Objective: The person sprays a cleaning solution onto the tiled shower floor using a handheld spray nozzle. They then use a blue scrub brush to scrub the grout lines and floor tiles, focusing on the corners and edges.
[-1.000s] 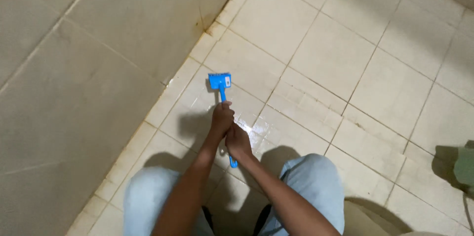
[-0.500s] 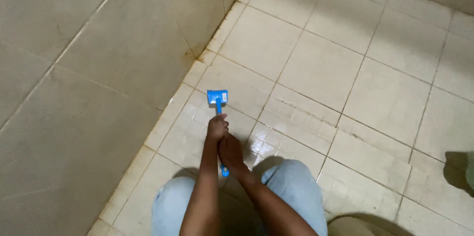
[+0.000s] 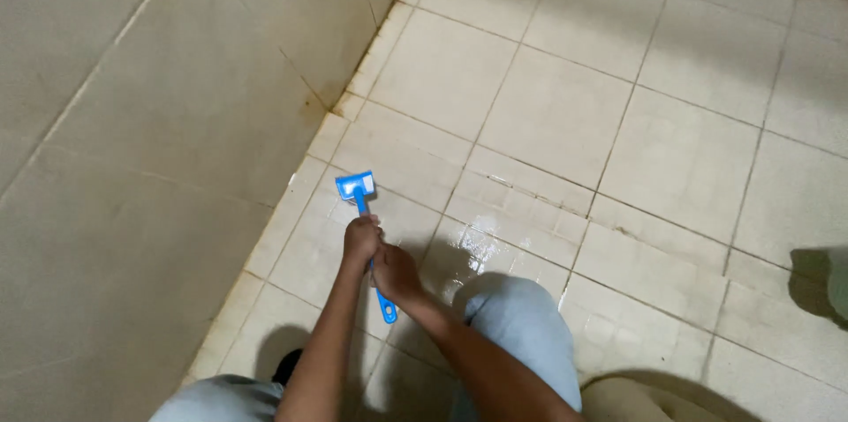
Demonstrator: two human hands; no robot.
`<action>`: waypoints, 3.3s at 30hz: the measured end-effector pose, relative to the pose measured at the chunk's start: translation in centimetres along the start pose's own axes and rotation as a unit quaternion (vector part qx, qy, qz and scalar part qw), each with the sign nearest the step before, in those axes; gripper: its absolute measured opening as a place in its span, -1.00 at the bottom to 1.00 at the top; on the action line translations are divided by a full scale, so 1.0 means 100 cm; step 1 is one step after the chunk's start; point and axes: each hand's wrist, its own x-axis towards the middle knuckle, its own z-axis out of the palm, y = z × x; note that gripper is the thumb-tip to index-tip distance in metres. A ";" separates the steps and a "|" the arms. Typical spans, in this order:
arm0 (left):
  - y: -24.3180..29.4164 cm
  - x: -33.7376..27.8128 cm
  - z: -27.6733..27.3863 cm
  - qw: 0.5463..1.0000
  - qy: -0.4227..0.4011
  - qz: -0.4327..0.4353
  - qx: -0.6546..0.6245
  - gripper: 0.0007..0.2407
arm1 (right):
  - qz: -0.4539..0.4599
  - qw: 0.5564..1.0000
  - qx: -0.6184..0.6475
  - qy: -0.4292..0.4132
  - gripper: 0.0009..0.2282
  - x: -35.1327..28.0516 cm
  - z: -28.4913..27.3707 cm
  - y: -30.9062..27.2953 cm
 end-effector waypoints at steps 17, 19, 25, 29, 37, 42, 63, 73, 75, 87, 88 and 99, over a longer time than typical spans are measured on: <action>-0.015 0.029 -0.010 0.977 -0.185 -0.094 -0.043 -0.74 | 0.122 0.987 0.076 0.064 -0.63 0.009 0.056 0.013; -0.037 0.045 -0.008 0.967 -0.210 -0.109 -0.088 -0.74 | 0.142 0.983 0.083 0.077 -0.63 0.010 0.068 0.024; 0.000 0.028 0.035 0.987 -0.140 -0.072 -0.011 -0.63 | 0.174 0.975 -0.021 0.137 -0.58 0.014 0.062 -0.017; 0.010 0.009 0.046 0.987 -0.146 -0.071 -0.020 -0.65 | 0.167 0.972 -0.079 0.147 -0.57 0.007 0.058 -0.024; 0.050 -0.030 0.066 0.977 -0.109 -0.162 -0.083 -0.68 | 0.197 0.955 -0.217 0.043 -0.58 0.010 0.018 -0.069; 0.056 -0.031 0.051 0.965 -0.130 -0.196 -0.117 -0.65 | 0.238 0.947 -0.213 0.029 -0.56 0.015 0.027 -0.062; 0.115 -0.085 -0.027 0.952 -0.214 -0.213 -0.044 -0.64 | 0.302 0.951 0.060 0.038 -0.51 0.132 0.041 0.033; 0.026 -0.042 -0.046 0.962 -0.244 -0.118 0.025 -0.83 | 0.285 0.955 0.074 -0.041 -0.59 0.166 0.051 0.085; 0.037 -0.049 -0.056 0.956 -0.211 -0.199 0.028 -0.90 | 0.287 0.958 -0.010 -0.030 -0.50 0.174 0.063 0.096; 0.024 -0.030 -0.014 0.977 -0.173 -0.119 -0.031 -0.61 | 0.181 0.963 -0.195 0.046 -0.46 0.199 0.060 0.102; 0.033 -0.029 -0.014 0.977 -0.174 -0.117 -0.032 -0.61 | 0.178 0.963 -0.197 0.047 -0.46 0.203 0.060 0.098; -0.014 0.045 -0.034 0.961 -0.073 0.122 0.238 -0.58 | 0.206 0.971 0.111 0.046 -0.63 0.249 0.106 0.119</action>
